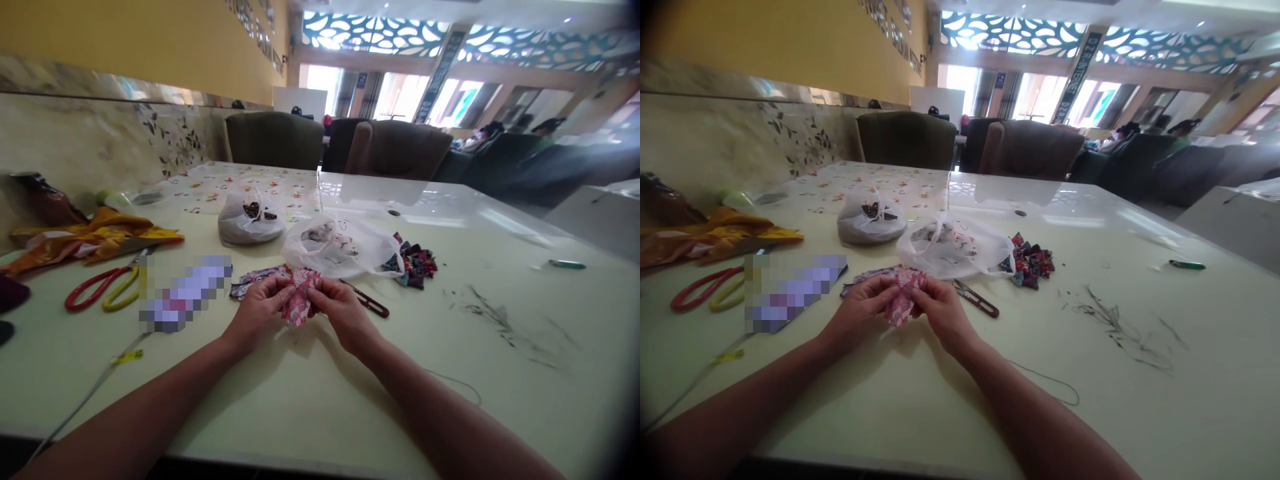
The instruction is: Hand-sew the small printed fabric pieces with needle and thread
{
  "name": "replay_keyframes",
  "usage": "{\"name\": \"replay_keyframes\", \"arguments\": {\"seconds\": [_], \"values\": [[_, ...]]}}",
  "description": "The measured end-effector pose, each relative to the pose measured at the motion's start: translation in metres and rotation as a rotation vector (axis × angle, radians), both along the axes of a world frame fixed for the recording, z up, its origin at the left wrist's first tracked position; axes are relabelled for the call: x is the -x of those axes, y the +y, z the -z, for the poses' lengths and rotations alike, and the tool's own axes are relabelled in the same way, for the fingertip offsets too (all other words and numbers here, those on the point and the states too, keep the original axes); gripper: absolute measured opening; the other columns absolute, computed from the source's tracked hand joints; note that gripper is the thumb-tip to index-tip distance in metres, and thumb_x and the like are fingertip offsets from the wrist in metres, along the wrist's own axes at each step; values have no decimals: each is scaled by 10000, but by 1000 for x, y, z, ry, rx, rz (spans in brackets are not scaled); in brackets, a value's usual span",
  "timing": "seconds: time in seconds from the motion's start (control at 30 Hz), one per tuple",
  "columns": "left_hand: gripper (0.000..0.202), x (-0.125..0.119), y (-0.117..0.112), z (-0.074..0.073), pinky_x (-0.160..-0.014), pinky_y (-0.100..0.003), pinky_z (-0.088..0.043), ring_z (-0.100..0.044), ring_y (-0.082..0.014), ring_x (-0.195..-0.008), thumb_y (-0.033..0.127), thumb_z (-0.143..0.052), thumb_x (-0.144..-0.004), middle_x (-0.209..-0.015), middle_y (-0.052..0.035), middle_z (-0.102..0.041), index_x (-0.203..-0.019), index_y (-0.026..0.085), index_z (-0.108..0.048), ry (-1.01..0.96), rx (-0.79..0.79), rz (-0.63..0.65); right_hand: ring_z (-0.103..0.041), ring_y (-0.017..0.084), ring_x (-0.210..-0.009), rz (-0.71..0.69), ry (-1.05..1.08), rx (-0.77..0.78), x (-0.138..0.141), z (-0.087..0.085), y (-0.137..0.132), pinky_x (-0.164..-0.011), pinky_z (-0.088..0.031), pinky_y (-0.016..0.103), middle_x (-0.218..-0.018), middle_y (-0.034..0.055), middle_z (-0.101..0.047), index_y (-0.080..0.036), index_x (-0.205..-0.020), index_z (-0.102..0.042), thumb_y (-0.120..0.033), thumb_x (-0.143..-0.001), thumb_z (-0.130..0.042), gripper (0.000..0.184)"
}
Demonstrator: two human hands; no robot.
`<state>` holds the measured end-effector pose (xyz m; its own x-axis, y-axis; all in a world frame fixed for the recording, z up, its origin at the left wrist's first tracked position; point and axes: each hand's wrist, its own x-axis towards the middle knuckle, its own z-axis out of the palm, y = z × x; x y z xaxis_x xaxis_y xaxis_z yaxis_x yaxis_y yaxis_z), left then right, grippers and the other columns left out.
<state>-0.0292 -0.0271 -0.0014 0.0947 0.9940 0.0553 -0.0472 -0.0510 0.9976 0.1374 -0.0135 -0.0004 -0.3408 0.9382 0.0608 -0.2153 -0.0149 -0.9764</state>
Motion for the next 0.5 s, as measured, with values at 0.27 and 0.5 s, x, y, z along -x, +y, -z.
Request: {"name": "replay_keyframes", "arguments": {"seconds": [0.27, 0.5], "values": [[291, 4, 0, -3, -816, -314, -539, -666, -182, -862, 311, -663, -846, -954, -47, -704, -1121, 219, -688, 176, -270, 73, -508, 92, -540, 24, 3, 38, -2, 0, 2, -549, -429, 230, -646, -15, -595, -165, -752, -601, -516, -762, -712, 368], [248, 7, 2, -4, -801, -340, -556, -688, -221, -894, 313, -683, -824, -1022, -80, -731, -1040, 198, -721, 296, -283, 19, -568, 103, -554, 80, -3, -22, -2, -1, 3, -562, -458, 228, -644, -45, -608, -193, -914, -561, -449, -789, -709, 321]]}}
